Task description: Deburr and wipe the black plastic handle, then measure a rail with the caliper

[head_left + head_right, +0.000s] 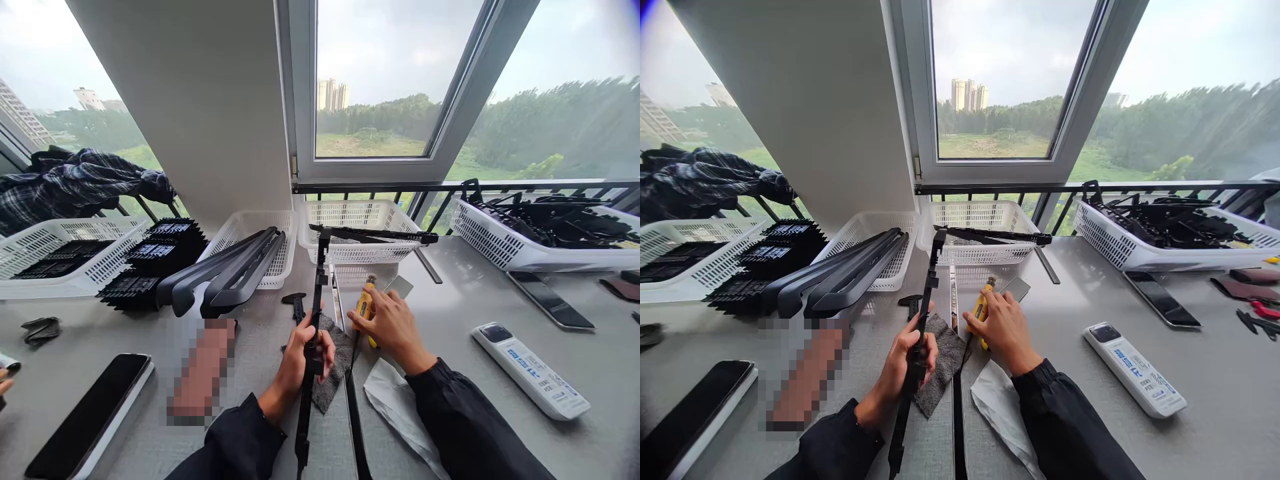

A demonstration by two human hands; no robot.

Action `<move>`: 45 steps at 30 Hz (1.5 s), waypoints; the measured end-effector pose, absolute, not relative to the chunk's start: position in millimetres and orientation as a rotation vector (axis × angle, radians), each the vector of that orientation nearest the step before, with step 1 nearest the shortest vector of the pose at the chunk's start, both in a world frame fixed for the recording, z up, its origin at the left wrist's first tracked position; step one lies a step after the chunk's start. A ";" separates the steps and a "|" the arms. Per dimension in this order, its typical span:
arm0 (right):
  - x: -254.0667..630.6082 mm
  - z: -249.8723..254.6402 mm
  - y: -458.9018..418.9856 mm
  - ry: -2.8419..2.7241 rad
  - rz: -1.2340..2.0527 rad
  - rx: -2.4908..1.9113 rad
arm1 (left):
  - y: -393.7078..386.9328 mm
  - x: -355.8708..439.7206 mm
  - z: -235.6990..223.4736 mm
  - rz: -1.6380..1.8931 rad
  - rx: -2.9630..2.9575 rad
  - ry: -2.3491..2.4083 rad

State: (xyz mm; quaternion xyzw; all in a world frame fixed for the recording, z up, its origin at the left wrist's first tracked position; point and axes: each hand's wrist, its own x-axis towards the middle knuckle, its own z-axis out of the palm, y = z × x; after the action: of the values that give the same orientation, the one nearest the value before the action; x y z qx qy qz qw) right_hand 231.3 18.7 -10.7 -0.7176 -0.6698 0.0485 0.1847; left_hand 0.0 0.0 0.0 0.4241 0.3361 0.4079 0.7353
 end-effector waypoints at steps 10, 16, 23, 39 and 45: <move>209.7 -11.3 8.6 -1.779 0.120 -1.995 | 5.0 1.3 -6.1 0.985 0.852 0.674; 206.9 -1.5 -3.3 -1.479 0.323 -1.509 | 8.9 -2.3 2.5 1.017 0.788 0.580; 197.2 -9.8 -7.1 -1.479 0.579 -1.213 | 10.1 -12.4 18.8 1.102 0.677 0.600; 187.0 -2.5 -28.7 -2.045 0.683 -1.021 | 29.6 -29.2 26.6 1.262 0.533 0.510; 184.5 5.6 -30.8 -2.218 0.728 -1.068 | 27.5 -26.9 29.9 1.282 0.571 0.532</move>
State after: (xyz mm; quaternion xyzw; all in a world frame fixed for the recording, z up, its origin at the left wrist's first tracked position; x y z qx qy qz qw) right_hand 184.5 -30.8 5.6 -0.3991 -0.8285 0.2720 0.2833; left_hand -26.9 27.5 29.9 0.2593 0.2418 0.5824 0.7315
